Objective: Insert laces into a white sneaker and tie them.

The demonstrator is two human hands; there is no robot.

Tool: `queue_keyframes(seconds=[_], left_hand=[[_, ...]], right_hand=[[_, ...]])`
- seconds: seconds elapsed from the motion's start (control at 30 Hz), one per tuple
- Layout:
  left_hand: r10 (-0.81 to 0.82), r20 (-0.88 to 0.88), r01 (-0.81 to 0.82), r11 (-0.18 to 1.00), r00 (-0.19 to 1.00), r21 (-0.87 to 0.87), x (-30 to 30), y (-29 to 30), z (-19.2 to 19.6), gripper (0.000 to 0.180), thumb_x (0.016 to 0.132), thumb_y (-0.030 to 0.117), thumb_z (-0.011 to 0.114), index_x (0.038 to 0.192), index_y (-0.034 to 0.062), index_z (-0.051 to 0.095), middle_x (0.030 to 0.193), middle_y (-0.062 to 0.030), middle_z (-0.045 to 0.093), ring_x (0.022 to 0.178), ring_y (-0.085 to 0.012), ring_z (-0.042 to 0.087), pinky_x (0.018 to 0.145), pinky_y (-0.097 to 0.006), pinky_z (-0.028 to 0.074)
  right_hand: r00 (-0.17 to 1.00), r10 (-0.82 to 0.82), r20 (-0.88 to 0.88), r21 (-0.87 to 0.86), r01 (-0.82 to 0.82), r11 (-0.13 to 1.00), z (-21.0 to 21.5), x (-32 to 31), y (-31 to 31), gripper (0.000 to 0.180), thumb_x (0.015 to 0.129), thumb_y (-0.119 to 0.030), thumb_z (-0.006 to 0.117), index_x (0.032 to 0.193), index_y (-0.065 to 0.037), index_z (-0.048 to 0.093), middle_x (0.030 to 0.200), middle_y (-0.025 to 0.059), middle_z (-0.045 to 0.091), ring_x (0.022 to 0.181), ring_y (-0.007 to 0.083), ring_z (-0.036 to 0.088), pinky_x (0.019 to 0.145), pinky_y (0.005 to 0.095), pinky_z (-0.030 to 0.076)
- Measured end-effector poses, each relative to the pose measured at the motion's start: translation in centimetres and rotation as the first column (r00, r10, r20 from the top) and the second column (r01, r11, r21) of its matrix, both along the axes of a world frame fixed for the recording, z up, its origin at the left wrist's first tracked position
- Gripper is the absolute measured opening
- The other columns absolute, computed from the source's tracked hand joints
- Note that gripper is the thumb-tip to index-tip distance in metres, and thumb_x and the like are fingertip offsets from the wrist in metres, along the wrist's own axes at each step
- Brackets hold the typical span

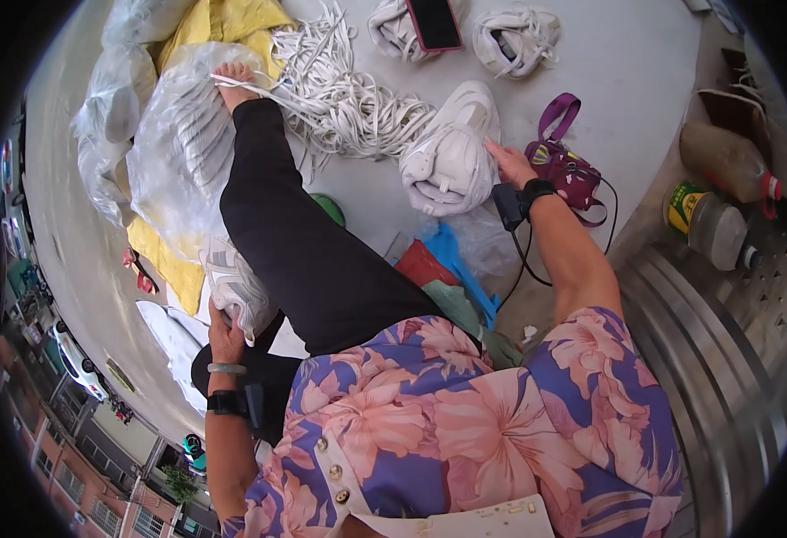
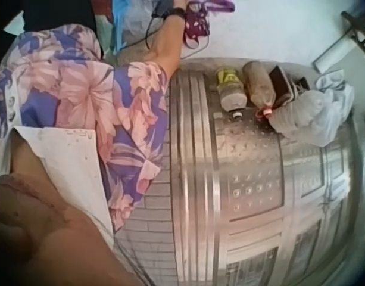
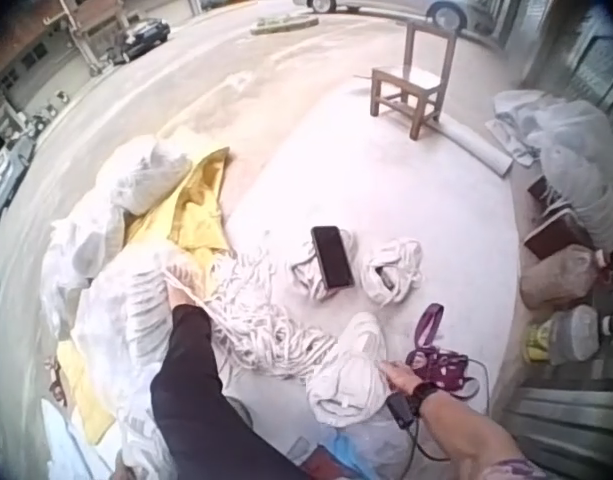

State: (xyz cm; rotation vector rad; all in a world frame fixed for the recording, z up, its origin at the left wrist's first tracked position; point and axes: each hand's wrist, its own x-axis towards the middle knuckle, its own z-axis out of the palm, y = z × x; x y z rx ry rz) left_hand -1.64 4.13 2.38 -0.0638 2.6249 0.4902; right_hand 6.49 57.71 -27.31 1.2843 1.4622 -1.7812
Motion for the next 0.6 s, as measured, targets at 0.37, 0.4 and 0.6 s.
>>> queue_keyframes(seconds=[0.37,0.4,0.6], left_hand=[[0.087,0.097,-0.085,0.996,0.992,-0.021,0.3,0.9,1.1,0.062,0.081,0.015,0.058,0.132,0.0008,0.025,0.11,-0.0239,0.054,0.104,-0.0344,0.053,0.087,-0.035,0.041],[0.088,0.086,-0.087,0.996,0.992,-0.015,0.4,0.7,1.3,0.062,0.081,0.014,0.058,0.132,0.0008,0.026,0.11,-0.0239,0.054,0.104,-0.0343,0.053,0.087,-0.035,0.041],[0.05,0.033,-0.052,0.997,0.998,0.056,0.2,1.1,1.2,0.062,0.08,0.014,0.058,0.131,-0.0003,0.026,0.112,-0.0236,0.053,0.105,-0.0338,0.053,0.087,-0.035,0.041]], right_hand=[[0.998,0.002,0.059,0.141,-0.01,0.99,5.8,-4.8,-4.6,0.122,0.05,-0.043,0.082,0.131,0.01,0.007,0.124,0.0256,0.039,0.11,0.0307,0.047,0.087,0.0359,0.044],[0.997,-0.06,0.044,0.136,0.053,0.989,6.7,-5.4,-5.2,0.12,0.051,-0.037,0.084,0.131,0.009,0.007,0.125,0.0251,0.039,0.108,0.0302,0.049,0.084,0.0353,0.046],[0.948,-0.221,-0.229,-0.071,0.21,0.975,5.2,-5.3,-7.4,0.079,0.059,-0.022,0.081,0.119,0.008,0.04,0.104,0.0177,0.057,0.088,0.0236,0.06,0.072,0.0324,0.051]])
